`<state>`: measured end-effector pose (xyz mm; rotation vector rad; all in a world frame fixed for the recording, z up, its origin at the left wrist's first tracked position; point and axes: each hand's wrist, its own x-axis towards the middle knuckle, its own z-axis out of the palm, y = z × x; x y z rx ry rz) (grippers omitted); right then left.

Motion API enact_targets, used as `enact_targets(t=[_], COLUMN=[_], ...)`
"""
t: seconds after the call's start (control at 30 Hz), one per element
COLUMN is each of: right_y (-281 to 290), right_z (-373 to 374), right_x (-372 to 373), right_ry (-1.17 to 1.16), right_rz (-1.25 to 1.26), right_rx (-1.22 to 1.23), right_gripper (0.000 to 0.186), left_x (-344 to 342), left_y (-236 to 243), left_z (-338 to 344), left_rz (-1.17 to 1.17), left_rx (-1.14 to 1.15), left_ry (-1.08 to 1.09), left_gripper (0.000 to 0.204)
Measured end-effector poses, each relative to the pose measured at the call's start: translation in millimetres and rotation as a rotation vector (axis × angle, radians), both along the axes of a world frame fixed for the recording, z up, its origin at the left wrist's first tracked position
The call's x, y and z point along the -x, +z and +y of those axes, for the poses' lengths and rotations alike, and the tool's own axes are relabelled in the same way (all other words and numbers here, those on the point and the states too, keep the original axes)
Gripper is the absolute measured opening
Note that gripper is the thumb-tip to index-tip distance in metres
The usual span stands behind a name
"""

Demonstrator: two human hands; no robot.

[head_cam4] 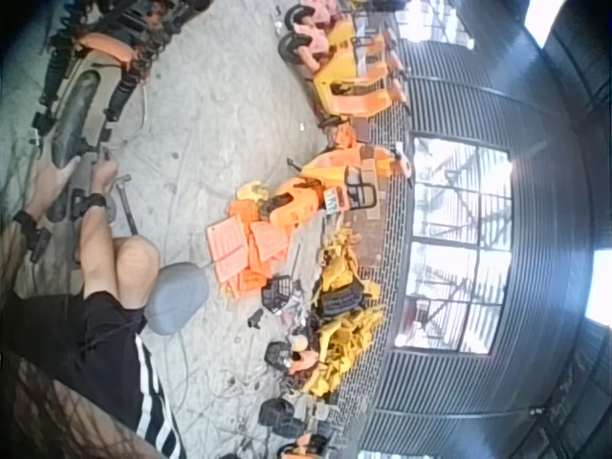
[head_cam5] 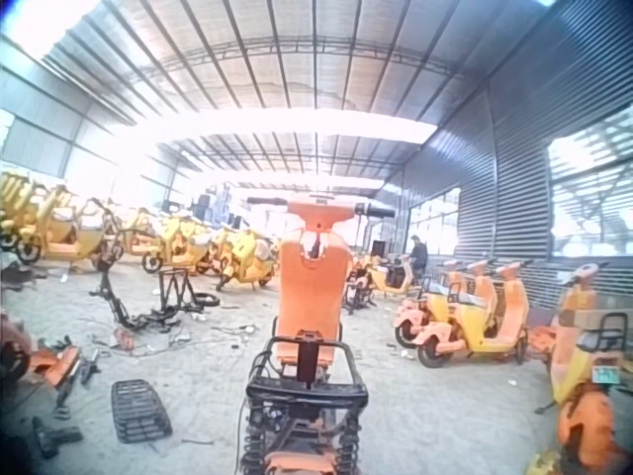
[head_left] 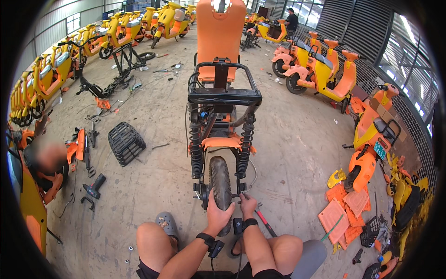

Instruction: The person removes a wheel from a motorcycle frame by unscrewing a nut and bolt, then manipulates a small metal component on the wheel assembly.

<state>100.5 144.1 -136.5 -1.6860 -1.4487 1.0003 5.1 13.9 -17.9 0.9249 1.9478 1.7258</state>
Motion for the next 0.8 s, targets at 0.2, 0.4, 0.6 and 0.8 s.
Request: enact_targets(t=[0.2, 0.4, 0.6, 0.8], right_y=[-17.3, -12.3, -14.7, -21.2], right_z=[7.9, 4.7, 6.7, 7.4], right_x=[-2.1, 0.2, -1.4, -3.6], right_ry=[0.003, -0.011, -0.03, -0.027], right_rz=[0.021, -0.038, 0.039, 0.171], right_rx=[0.034, 0.014, 0.046, 0.059], right_gripper=[0.034, 0.034, 0.033, 0.034], left_x=[0.9, 1.7, 0.7, -1.0], left_y=[2.0, -2.5, -1.8, 1.8], left_z=[-1.9, -2.3, -2.2, -2.3], left_rz=[-0.02, 0.004, 0.001, 0.006], left_rx=[0.006, 0.005, -0.014, 0.009], left_ry=[-0.015, -0.011, -0.015, -0.017], left_gripper=[0.088, 0.088, 0.088, 0.088])
